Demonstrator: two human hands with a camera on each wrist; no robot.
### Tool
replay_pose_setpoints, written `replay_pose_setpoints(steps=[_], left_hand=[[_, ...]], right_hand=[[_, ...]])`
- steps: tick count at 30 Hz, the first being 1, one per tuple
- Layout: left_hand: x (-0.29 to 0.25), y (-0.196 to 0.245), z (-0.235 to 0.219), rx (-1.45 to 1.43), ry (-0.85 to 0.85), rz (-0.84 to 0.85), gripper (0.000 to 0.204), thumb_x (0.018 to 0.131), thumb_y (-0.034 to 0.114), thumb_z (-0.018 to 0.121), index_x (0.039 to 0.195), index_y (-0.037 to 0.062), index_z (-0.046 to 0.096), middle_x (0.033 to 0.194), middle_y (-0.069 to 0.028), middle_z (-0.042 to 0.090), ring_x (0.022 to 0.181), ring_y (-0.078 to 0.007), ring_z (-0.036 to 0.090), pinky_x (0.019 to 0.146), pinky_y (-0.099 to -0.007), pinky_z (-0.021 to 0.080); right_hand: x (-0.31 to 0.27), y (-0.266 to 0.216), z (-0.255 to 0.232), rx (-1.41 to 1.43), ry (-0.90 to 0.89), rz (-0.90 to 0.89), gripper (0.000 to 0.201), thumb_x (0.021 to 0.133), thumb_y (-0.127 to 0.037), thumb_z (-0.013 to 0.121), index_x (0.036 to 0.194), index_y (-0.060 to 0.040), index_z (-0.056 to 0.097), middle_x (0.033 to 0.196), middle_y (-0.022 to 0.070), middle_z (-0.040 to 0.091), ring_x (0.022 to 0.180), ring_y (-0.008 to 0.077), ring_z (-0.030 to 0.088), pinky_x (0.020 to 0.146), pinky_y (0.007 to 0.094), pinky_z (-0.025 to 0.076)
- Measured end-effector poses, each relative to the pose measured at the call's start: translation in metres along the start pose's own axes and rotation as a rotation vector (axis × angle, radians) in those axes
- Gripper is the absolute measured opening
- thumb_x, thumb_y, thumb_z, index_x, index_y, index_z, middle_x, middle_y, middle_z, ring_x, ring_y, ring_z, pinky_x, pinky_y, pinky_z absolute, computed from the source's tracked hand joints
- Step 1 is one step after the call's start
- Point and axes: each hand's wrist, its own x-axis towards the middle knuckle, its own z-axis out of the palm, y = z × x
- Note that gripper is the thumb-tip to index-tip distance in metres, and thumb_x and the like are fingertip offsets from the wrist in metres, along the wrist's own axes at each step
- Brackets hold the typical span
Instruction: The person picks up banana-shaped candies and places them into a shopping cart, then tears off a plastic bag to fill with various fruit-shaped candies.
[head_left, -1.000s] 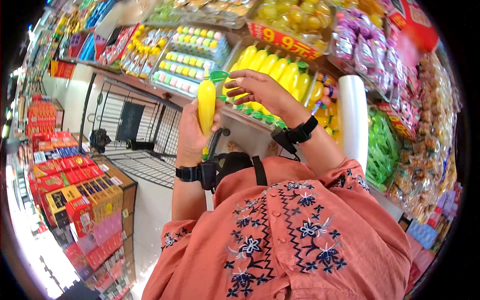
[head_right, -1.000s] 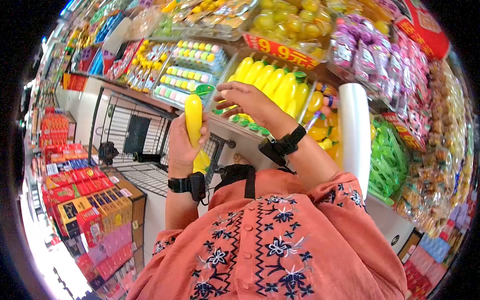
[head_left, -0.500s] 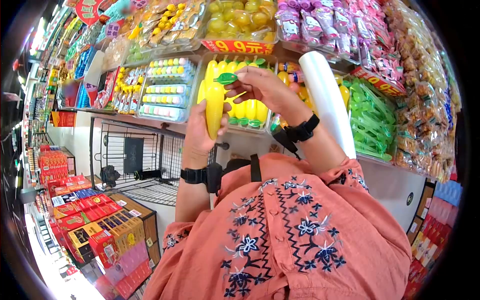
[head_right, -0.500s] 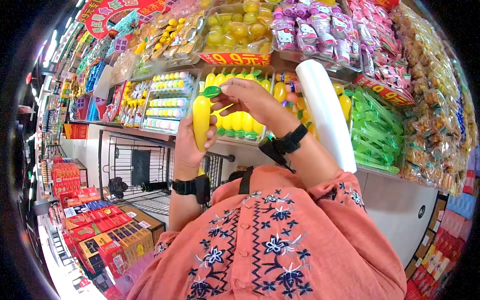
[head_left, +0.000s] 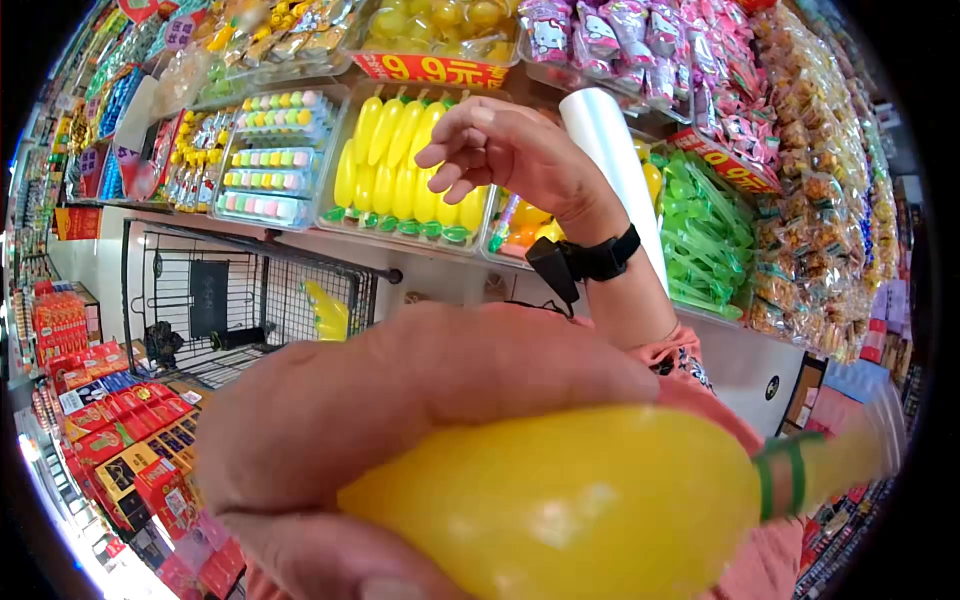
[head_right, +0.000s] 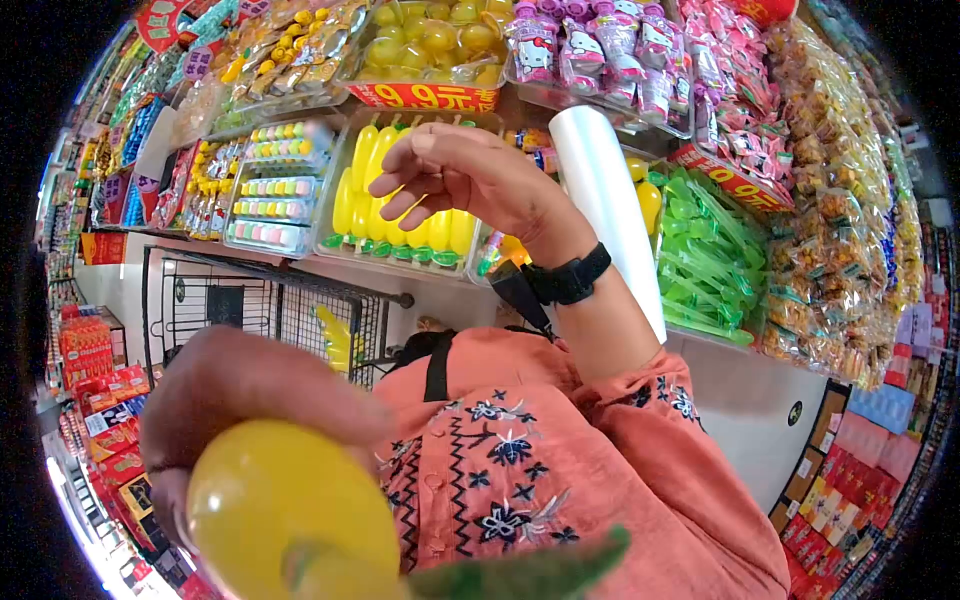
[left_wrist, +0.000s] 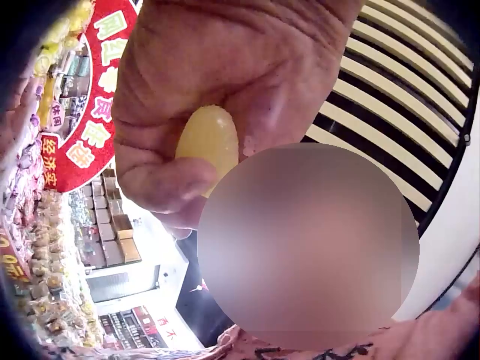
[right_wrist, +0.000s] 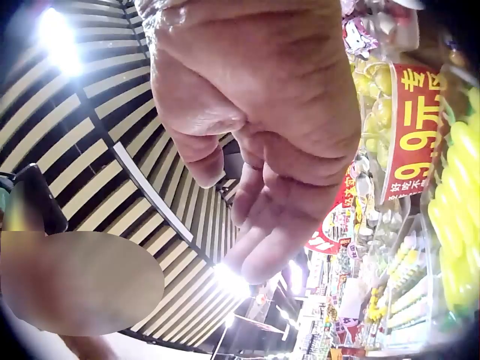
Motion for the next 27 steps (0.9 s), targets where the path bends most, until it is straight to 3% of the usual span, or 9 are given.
replay_pose_setpoints(steps=[3,9,12,16,19,21,22,27], left_hand=[[-0.001,0.007,0.002,0.006,-0.023,0.008,0.051,0.098,0.03,0.054,0.126,-0.0121,0.05,0.091,-0.0182,0.068,0.053,-0.011,0.058,0.042,-0.0226,0.044],[0.0,0.014,-0.002,0.044,-0.063,-0.003,0.053,0.1,0.036,0.049,0.128,-0.009,0.049,0.095,-0.0157,0.067,0.058,-0.0099,0.057,0.044,-0.0219,0.043],[0.006,0.017,-0.006,0.07,-0.083,-0.024,0.055,0.1,0.039,0.046,0.129,-0.0074,0.048,0.096,-0.0144,0.067,0.06,-0.0093,0.057,0.046,-0.0215,0.043],[0.024,0.014,-0.018,0.143,-0.117,-0.09,0.057,0.102,0.043,0.043,0.131,-0.0053,0.048,0.099,-0.0127,0.067,0.062,-0.0086,0.057,0.048,-0.021,0.042],[0.05,-0.008,-0.039,0.237,-0.099,-0.206,0.058,0.102,0.046,0.04,0.132,-0.0038,0.047,0.1,-0.0115,0.067,0.064,-0.0081,0.056,0.049,-0.0206,0.042],[0.07,-0.038,-0.058,0.236,-0.012,-0.262,0.06,0.103,0.048,0.038,0.133,-0.0027,0.047,0.101,-0.0106,0.067,0.066,-0.0077,0.056,0.05,-0.0204,0.042],[0.08,-0.059,-0.067,0.172,0.082,-0.201,0.051,0.107,0.04,0.03,0.129,-0.0017,0.049,0.09,-0.0119,0.064,0.05,-0.0098,0.051,0.039,-0.0204,0.037],[0.1,-0.093,-0.112,-0.022,0.068,-0.306,0.046,0.107,0.039,0.036,0.128,0.0011,0.053,0.094,-0.0085,0.065,0.061,-0.0102,0.055,0.045,-0.0201,0.04]], right_hand=[[0.002,0.001,0.003,-0.016,0.033,-0.008,0.042,0.104,-0.035,0.044,0.115,0.0013,0.06,0.109,0.0195,0.069,0.091,0.0267,0.071,0.081,0.0377,0.059],[0.005,-0.001,0.006,-0.031,0.019,-0.016,0.042,0.103,-0.036,0.044,0.116,0.0011,0.06,0.11,0.0192,0.069,0.091,0.027,0.071,0.082,0.0381,0.059],[0.006,-0.002,0.003,-0.022,-0.015,-0.013,0.04,0.101,-0.036,0.051,0.114,0.0002,0.059,0.113,0.0204,0.068,0.098,0.0292,0.07,0.085,0.0404,0.058],[0.004,-0.006,0.002,-0.009,-0.015,-0.018,0.04,0.101,-0.035,0.052,0.117,0.0003,0.06,0.114,0.016,0.068,0.099,0.0256,0.069,0.085,0.0401,0.058],[0.0,-0.001,0.0,-0.007,0.094,-0.076,0.039,0.1,-0.033,0.054,0.118,0.0,0.063,0.113,0.01,0.067,0.098,0.0216,0.069,0.082,0.0388,0.06],[0.004,0.003,-0.011,-0.097,0.064,-0.162,0.037,0.1,-0.032,0.055,0.116,-0.0009,0.065,0.11,0.0094,0.068,0.096,0.0219,0.069,0.079,0.039,0.061],[0.002,0.0,-0.013,-0.135,0.145,-0.056,0.04,0.101,-0.034,0.053,0.117,0.0001,0.064,0.109,0.0107,0.068,0.095,0.0233,0.069,0.078,0.0402,0.062],[0.003,0.01,-0.022,0.033,0.152,0.033,0.048,0.102,-0.04,0.05,0.118,0.0035,0.062,0.111,0.0148,0.069,0.093,0.0268,0.071,0.077,0.0394,0.062]])
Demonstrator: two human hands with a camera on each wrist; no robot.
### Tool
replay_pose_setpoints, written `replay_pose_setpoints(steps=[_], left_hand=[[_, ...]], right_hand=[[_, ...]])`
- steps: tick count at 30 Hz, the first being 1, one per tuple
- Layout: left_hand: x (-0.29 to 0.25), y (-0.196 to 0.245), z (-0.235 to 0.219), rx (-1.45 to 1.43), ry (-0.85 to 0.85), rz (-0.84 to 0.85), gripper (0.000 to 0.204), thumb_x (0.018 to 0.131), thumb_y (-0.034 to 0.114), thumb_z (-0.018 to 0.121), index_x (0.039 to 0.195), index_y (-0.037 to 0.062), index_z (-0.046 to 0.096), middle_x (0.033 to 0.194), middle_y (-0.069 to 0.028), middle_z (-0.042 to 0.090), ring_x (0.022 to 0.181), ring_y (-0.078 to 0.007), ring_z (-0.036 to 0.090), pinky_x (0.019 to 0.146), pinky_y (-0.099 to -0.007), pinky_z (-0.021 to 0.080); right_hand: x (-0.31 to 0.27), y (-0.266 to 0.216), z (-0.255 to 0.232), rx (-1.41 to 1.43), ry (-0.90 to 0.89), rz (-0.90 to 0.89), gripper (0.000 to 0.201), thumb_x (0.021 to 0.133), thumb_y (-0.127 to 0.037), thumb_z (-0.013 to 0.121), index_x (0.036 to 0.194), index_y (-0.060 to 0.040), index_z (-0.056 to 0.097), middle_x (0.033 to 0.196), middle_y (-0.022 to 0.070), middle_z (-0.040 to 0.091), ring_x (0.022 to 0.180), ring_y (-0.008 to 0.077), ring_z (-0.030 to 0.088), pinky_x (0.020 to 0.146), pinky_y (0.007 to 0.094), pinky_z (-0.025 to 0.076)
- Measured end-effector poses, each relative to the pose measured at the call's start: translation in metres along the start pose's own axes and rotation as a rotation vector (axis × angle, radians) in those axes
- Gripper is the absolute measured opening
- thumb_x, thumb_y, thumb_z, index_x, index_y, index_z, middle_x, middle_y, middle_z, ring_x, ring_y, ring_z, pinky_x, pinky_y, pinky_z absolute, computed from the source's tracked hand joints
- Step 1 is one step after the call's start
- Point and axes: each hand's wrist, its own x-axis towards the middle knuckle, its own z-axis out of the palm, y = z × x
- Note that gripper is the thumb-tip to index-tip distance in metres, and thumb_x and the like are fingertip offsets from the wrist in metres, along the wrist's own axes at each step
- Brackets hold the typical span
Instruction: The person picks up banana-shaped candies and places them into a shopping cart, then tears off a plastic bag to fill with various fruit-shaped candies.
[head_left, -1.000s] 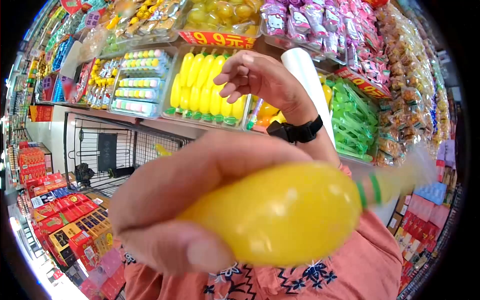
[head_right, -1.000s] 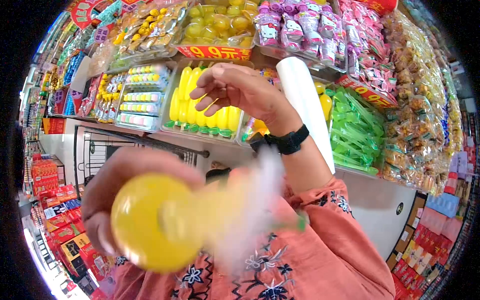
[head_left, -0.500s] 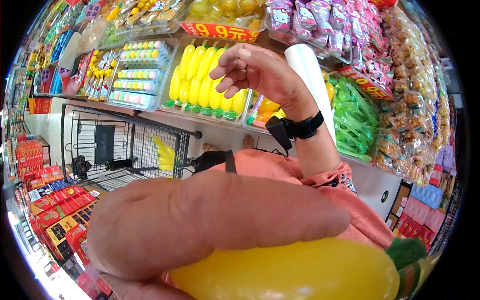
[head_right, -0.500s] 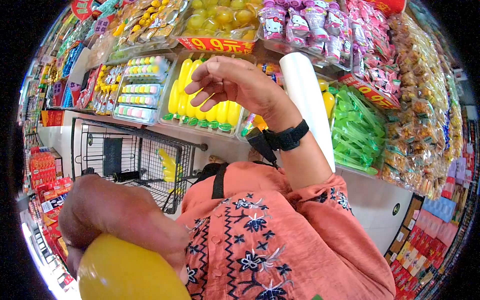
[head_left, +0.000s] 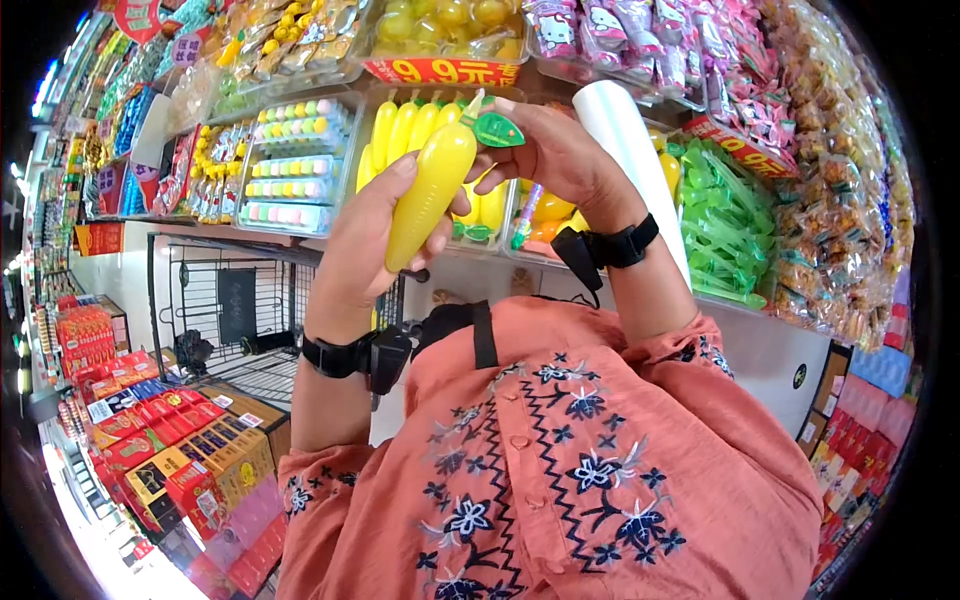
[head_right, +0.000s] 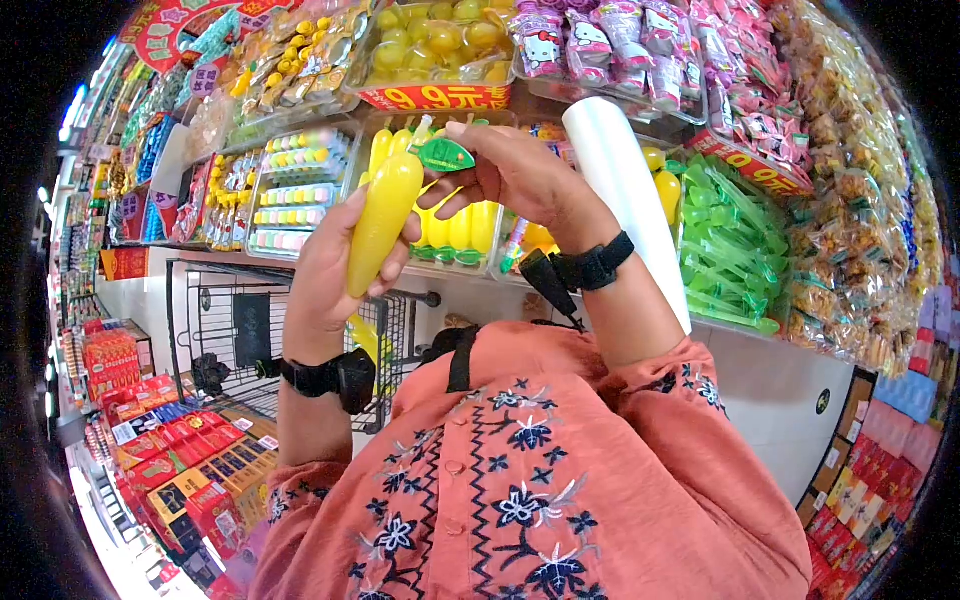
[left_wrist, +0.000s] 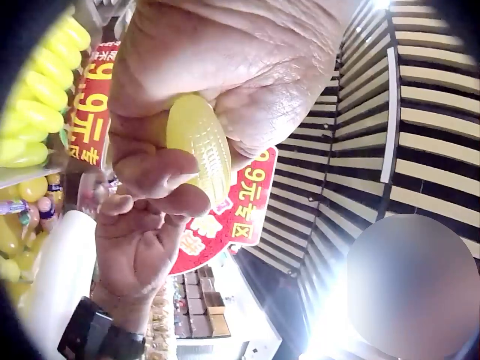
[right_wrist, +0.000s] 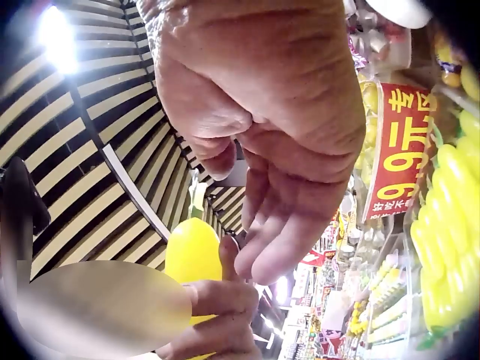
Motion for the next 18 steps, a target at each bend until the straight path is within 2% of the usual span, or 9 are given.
replay_pose_setpoints(steps=[6,9,12,15,18], left_hand=[[0.016,-0.014,-0.011,-0.053,0.035,-0.016,0.044,0.106,0.039,0.037,0.116,0.0008,0.056,0.092,-0.01,0.064,0.055,-0.0106,0.053,0.04,-0.02,0.039],[0.023,-0.015,-0.012,-0.037,0.04,0.017,0.043,0.106,0.038,0.038,0.116,0.0006,0.056,0.093,-0.0098,0.064,0.059,-0.0113,0.055,0.043,-0.0216,0.04],[0.036,-0.025,-0.027,-0.053,-0.004,0.001,0.044,0.106,0.037,0.038,0.119,0.0,0.056,0.097,-0.0106,0.064,0.067,-0.0128,0.057,0.049,-0.023,0.043],[0.051,-0.035,-0.032,-0.074,0.035,-0.028,0.043,0.105,0.037,0.041,0.124,0.0004,0.056,0.101,-0.0111,0.065,0.079,-0.0146,0.06,0.058,-0.0249,0.047],[0.066,-0.045,-0.026,-0.001,0.084,0.037,0.043,0.103,0.034,0.051,0.13,0.0012,0.052,0.11,-0.0099,0.063,0.091,-0.0157,0.061,0.069,-0.0275,0.051]], right_hand=[[0.001,0.002,-0.006,-0.004,0.05,0.002,0.049,0.103,-0.041,0.049,0.119,0.0035,0.061,0.112,0.0153,0.068,0.094,0.0284,0.071,0.079,0.0382,0.061],[0.002,0.004,-0.012,0.016,0.1,0.011,0.048,0.103,-0.041,0.049,0.12,0.0029,0.06,0.113,0.015,0.068,0.094,0.028,0.071,0.08,0.0371,0.061],[0.001,0.005,-0.021,-0.006,0.134,0.013,0.043,0.103,-0.037,0.051,0.121,0.0013,0.059,0.114,0.0133,0.067,0.096,0.0266,0.071,0.081,0.0362,0.06],[0.001,0.011,-0.031,-0.048,0.168,-0.009,0.036,0.102,-0.032,0.054,0.121,-0.0012,0.058,0.117,0.0109,0.067,0.099,0.0242,0.07,0.084,0.0355,0.058],[0.007,0.021,-0.046,-0.047,0.23,-0.025,0.03,0.1,-0.027,0.057,0.117,-0.0023,0.06,0.113,0.0113,0.068,0.098,0.0223,0.071,0.084,0.0339,0.058]])
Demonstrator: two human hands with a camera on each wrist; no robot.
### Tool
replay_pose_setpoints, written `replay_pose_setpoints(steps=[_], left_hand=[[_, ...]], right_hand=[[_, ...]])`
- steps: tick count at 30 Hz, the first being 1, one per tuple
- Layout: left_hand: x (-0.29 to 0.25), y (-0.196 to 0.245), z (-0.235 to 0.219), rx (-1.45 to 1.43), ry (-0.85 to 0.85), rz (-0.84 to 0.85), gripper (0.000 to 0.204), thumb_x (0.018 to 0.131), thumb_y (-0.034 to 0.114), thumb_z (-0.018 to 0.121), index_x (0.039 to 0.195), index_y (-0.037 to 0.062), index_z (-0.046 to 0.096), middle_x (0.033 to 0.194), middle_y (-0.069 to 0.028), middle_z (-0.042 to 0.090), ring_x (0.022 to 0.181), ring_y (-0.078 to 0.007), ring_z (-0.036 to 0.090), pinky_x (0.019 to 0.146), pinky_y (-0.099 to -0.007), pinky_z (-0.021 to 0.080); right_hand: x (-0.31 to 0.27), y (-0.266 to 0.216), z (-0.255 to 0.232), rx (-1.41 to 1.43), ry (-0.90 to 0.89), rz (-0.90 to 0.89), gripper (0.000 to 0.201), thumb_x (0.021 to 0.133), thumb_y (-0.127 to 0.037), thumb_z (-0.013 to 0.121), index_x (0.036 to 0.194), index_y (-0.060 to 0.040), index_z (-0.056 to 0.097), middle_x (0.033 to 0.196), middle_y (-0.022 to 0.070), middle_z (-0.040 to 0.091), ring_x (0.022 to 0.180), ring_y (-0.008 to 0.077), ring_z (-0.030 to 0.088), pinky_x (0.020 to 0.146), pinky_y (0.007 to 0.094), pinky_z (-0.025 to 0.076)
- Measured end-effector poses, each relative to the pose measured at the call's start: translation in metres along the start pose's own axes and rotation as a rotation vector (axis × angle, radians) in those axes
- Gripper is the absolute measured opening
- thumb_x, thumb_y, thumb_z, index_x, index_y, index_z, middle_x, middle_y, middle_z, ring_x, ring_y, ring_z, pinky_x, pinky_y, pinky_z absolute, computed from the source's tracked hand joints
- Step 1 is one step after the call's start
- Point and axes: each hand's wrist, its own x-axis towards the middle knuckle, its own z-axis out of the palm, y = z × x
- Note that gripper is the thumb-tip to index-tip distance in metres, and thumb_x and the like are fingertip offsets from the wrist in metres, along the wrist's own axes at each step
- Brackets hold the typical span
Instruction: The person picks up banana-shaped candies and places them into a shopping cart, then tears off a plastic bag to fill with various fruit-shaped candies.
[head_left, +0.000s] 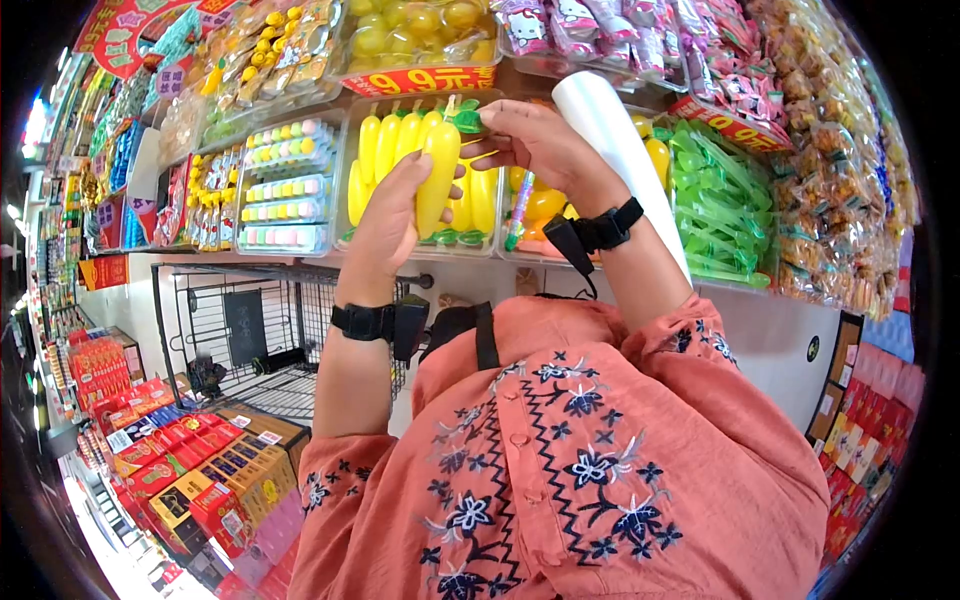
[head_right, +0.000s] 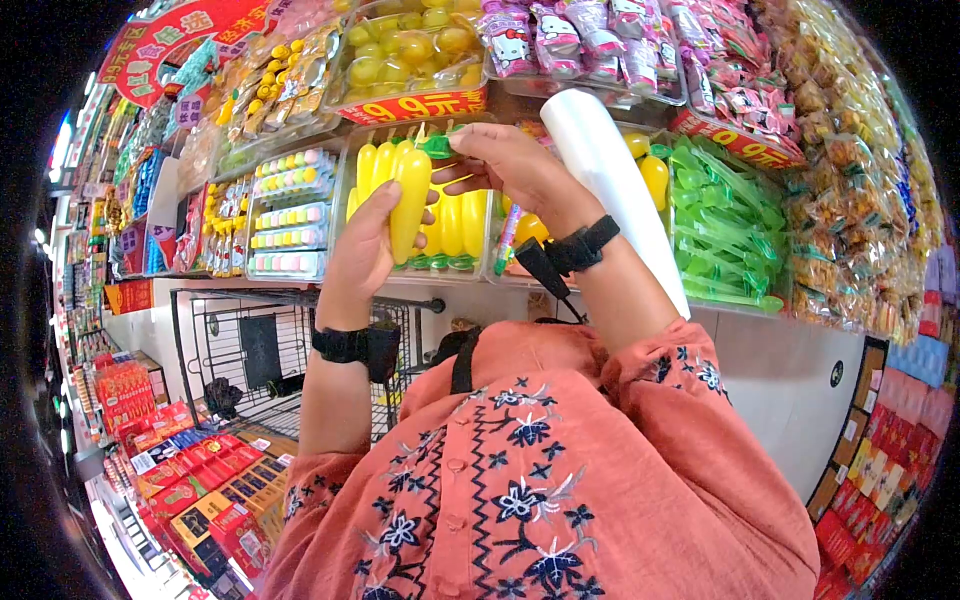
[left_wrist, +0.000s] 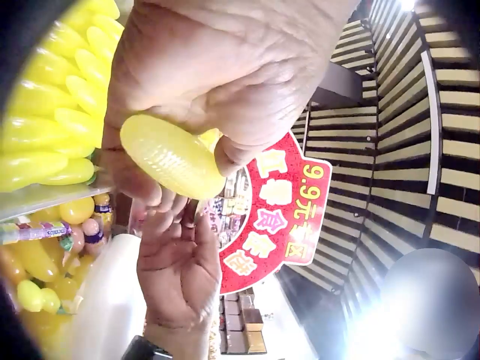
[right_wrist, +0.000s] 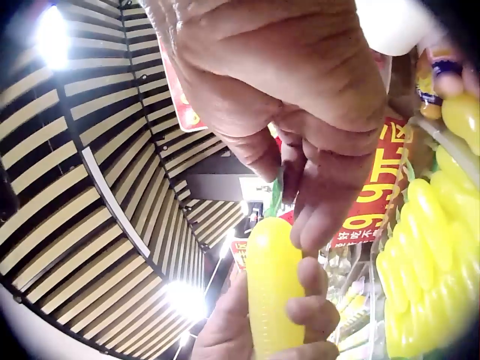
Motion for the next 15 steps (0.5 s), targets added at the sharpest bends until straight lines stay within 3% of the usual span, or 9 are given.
replay_pose_setpoints(steps=[6,12,15], left_hand=[[0.023,-0.013,0.007,0.206,-0.019,0.048,0.051,0.097,0.026,0.064,0.137,0.0007,0.044,0.122,-0.0065,0.058,0.104,-0.016,0.061,0.084,-0.0322,0.054],[0.037,-0.023,0.009,0.248,0.0,0.051,0.048,0.096,0.022,0.064,0.134,-0.0003,0.046,0.119,-0.0071,0.059,0.104,-0.0162,0.061,0.086,-0.0321,0.056],[0.053,-0.032,0.001,0.193,0.062,-0.035,0.044,0.095,0.02,0.065,0.13,-0.0005,0.049,0.115,-0.0077,0.06,0.101,-0.0165,0.063,0.084,-0.0325,0.058]], right_hand=[[0.004,0.004,-0.014,0.028,0.104,0.017,0.025,0.1,-0.025,0.058,0.112,-0.0034,0.06,0.108,0.0121,0.069,0.097,0.0213,0.071,0.084,0.0331,0.059],[0.01,0.012,-0.031,-0.004,0.138,0.02,0.022,0.099,-0.025,0.058,0.108,-0.0052,0.06,0.106,0.0106,0.07,0.096,0.0203,0.07,0.082,0.0342,0.058],[0.017,0.015,-0.032,-0.109,0.202,0.022,0.023,0.099,-0.025,0.057,0.108,-0.0043,0.06,0.103,0.0101,0.07,0.093,0.0204,0.07,0.078,0.034,0.058]])
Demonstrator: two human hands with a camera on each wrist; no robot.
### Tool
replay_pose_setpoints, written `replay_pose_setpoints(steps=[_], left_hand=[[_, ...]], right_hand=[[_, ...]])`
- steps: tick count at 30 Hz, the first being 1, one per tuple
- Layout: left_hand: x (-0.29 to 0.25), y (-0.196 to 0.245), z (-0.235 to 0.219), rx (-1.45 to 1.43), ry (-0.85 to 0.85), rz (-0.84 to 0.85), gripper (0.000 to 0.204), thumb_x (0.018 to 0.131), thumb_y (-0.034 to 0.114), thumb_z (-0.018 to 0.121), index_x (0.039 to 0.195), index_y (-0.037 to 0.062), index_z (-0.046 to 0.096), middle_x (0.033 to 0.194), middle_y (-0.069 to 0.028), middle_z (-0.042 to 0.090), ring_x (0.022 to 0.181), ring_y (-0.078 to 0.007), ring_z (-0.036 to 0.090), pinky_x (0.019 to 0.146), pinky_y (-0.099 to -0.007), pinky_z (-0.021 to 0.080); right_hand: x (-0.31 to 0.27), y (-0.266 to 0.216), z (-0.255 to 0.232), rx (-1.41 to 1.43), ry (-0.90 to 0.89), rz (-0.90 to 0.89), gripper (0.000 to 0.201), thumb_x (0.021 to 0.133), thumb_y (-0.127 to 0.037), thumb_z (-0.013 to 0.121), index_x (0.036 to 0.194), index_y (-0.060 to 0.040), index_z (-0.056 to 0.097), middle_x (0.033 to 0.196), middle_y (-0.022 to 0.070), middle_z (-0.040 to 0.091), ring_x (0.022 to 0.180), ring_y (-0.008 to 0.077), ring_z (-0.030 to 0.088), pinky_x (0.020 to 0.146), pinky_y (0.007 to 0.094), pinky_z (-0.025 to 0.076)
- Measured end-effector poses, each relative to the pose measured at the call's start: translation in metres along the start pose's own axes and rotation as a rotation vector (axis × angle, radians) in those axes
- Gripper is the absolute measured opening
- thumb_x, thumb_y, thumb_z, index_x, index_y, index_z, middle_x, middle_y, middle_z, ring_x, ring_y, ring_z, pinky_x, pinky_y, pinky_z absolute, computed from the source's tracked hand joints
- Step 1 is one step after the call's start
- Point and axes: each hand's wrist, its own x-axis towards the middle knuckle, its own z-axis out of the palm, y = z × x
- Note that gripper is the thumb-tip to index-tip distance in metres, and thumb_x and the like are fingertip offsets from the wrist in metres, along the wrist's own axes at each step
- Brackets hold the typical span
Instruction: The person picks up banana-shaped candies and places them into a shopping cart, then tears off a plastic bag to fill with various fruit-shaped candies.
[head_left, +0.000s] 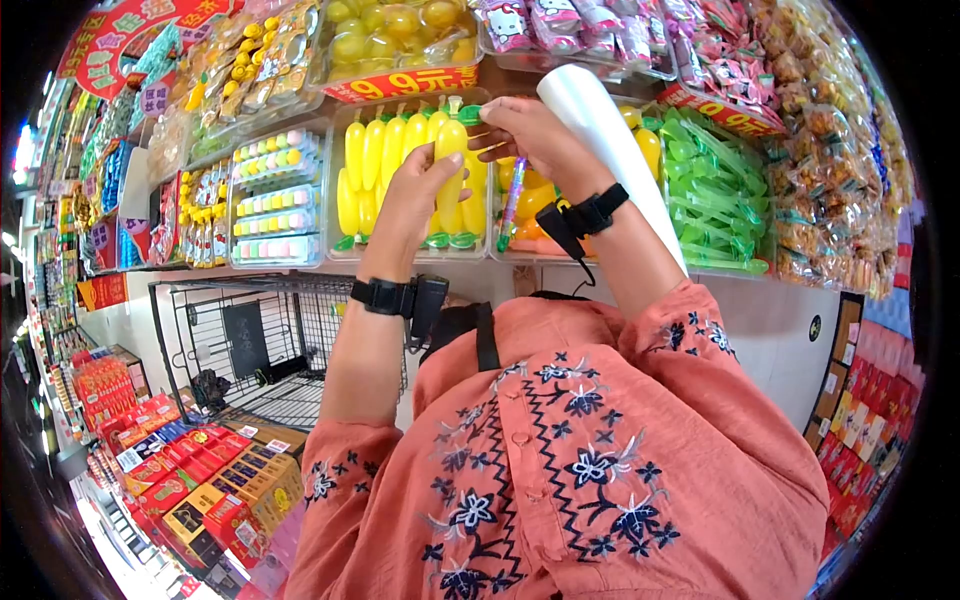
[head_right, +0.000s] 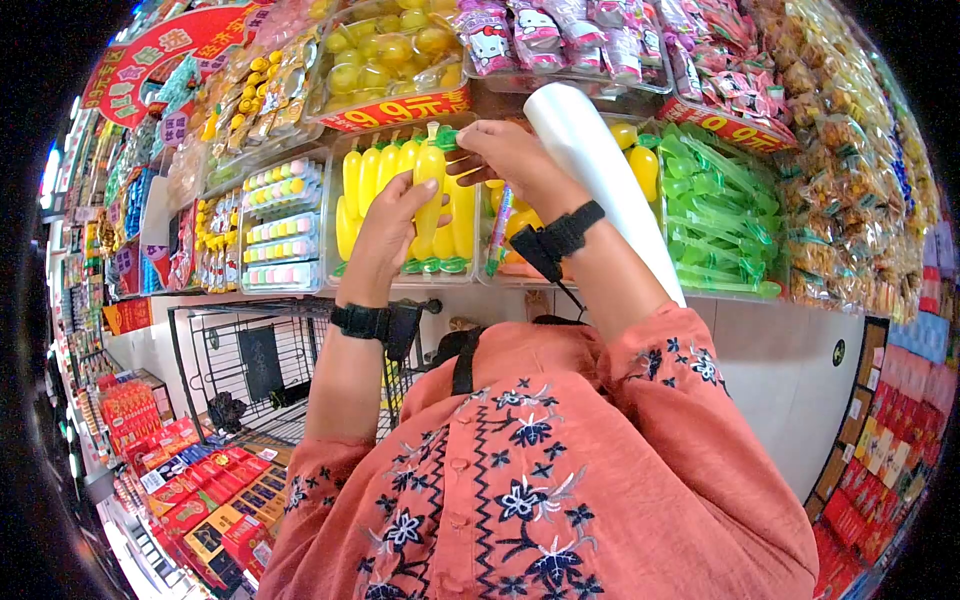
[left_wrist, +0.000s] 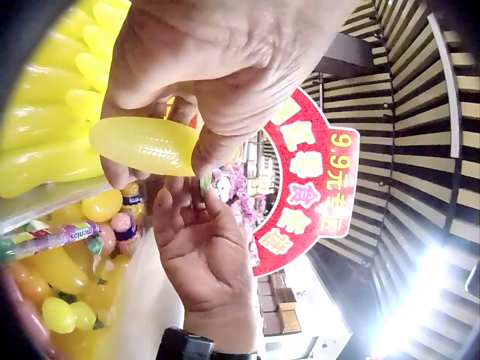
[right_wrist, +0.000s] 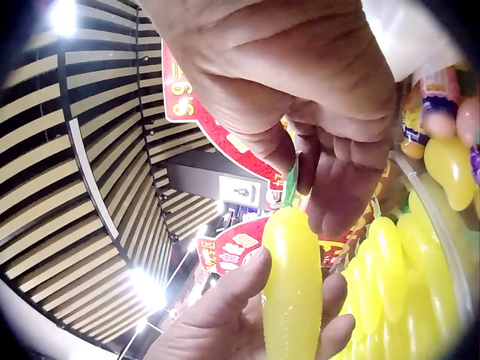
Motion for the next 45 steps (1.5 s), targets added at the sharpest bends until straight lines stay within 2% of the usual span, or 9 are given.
replay_pose_setpoints(steps=[12,15,16,19,23,26,38,41,45], left_hand=[[0.08,-0.016,-0.015,0.348,0.117,0.136,0.04,0.087,0.026,0.072,0.114,-0.0017,0.062,0.096,-0.0069,0.067,0.083,-0.0154,0.063,0.076,-0.028,0.051],[0.094,-0.039,-0.018,0.706,0.239,0.169,0.045,0.084,0.031,0.074,0.11,-0.0039,0.064,0.094,-0.0084,0.068,0.084,-0.0145,0.062,0.078,-0.0281,0.048],[0.102,-0.05,-0.02,0.779,0.279,0.213,0.044,0.082,0.031,0.074,0.107,-0.0047,0.065,0.094,-0.0128,0.069,0.086,-0.0204,0.066,0.079,-0.0327,0.05],[0.101,-0.058,-0.016,0.992,0.327,0.225,0.052,0.081,0.036,0.072,0.109,-0.0064,0.061,0.105,-0.0272,0.066,0.101,-0.0414,0.063,0.087,-0.0446,0.05],[0.099,-0.059,-0.001,1.16,0.437,0.244,0.053,0.083,0.032,0.074,0.118,-0.0037,0.057,0.113,-0.0274,0.06,0.106,-0.0447,0.06,0.089,-0.0478,0.05],[0.09,-0.053,0.014,1.218,0.497,0.285,0.053,0.084,0.027,0.074,0.123,-0.0018,0.053,0.117,-0.0268,0.057,0.107,-0.0448,0.059,0.089,-0.0488,0.05],[0.053,-0.062,-0.004,1.216,0.338,0.338,0.051,0.085,0.016,0.073,0.126,-0.0011,0.049,0.116,-0.0291,0.054,0.102,-0.0475,0.059,0.082,-0.0502,0.052],[0.05,-0.065,-0.006,1.215,0.337,0.386,0.048,0.086,0.013,0.071,0.125,-0.001,0.049,0.114,-0.0278,0.055,0.1,-0.0472,0.059,0.081,-0.0502,0.052],[0.052,-0.064,-0.003,1.308,0.367,0.419,0.047,0.087,0.013,0.069,0.128,0.0009,0.048,0.113,-0.0244,0.055,0.098,-0.0457,0.06,0.081,-0.0504,0.052]], right_hand=[[0.061,0.012,-0.015,-0.485,0.277,-0.122,0.024,0.094,-0.022,0.055,0.096,-0.0005,0.065,0.085,0.0062,0.069,0.076,0.016,0.069,0.062,0.0302,0.055],[0.068,0.03,-0.02,-0.668,0.381,-0.192,0.025,0.086,-0.018,0.054,0.087,0.0021,0.069,0.074,0.0164,0.07,0.062,0.0237,0.07,0.066,0.0363,0.057],[0.071,0.034,-0.021,-0.713,0.4,-0.127,0.027,0.086,-0.018,0.052,0.089,0.0024,0.07,0.082,0.0221,0.07,0.072,0.0328,0.071,0.074,0.0432,0.056],[0.082,0.048,-0.027,-0.979,0.444,-0.209,0.028,0.087,-0.019,0.053,0.092,0.0022,0.07,0.077,0.0149,0.07,0.06,0.0195,0.068,0.058,0.0339,0.054],[0.078,0.052,-0.023,-1.025,0.495,-0.311,0.029,0.088,-0.022,0.051,0.089,0.0014,0.07,0.096,0.0264,0.068,0.091,0.0438,0.066,0.084,0.0527,0.051],[0.081,0.054,-0.024,-1.085,0.48,-0.327,0.028,0.089,-0.021,0.051,0.087,0.0014,0.069,0.094,0.0266,0.068,0.09,0.0445,0.065,0.083,0.0537,0.05],[0.077,0.064,-0.026,-0.879,0.457,-0.281,0.024,0.089,-0.019,0.052,0.095,-0.0002,0.066,0.096,0.0254,0.068,0.093,0.043,0.065,0.083,0.0511,0.05],[0.08,0.071,-0.03,-0.901,0.437,-0.3,0.025,0.09,-0.017,0.053,0.101,0.0021,0.066,0.08,0.0175,0.069,0.062,0.0252,0.068,0.064,0.0377,0.053],[0.079,0.069,-0.028,-0.882,0.423,-0.246,0.026,0.09,-0.018,0.053,0.103,0.0006,0.065,0.086,0.0196,0.069,0.073,0.0296,0.067,0.07,0.0408,0.052]])
